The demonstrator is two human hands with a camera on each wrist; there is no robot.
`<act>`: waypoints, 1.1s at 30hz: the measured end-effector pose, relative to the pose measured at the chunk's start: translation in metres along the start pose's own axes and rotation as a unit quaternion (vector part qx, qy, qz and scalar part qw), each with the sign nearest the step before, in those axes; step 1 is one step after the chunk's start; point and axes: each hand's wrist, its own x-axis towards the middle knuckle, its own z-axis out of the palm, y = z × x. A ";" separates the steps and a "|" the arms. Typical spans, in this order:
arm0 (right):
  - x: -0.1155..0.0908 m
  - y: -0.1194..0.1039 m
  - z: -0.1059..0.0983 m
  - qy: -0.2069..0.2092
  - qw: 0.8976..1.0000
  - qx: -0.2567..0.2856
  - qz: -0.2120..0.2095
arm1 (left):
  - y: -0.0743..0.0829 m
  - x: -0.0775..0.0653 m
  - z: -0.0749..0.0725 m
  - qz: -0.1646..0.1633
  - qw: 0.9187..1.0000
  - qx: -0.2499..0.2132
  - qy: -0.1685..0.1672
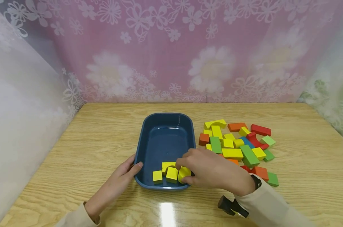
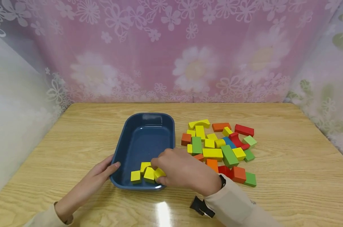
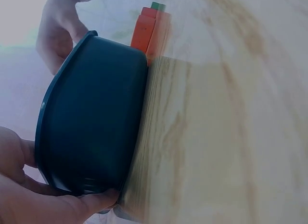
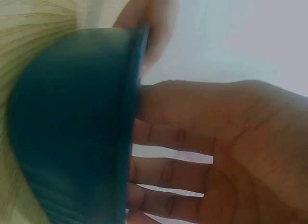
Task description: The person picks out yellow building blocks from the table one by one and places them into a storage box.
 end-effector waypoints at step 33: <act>-0.024 0.051 -0.032 0.085 0.993 0.038 0.077 | 0.002 0.000 0.001 -0.013 1.000 0.018 0.016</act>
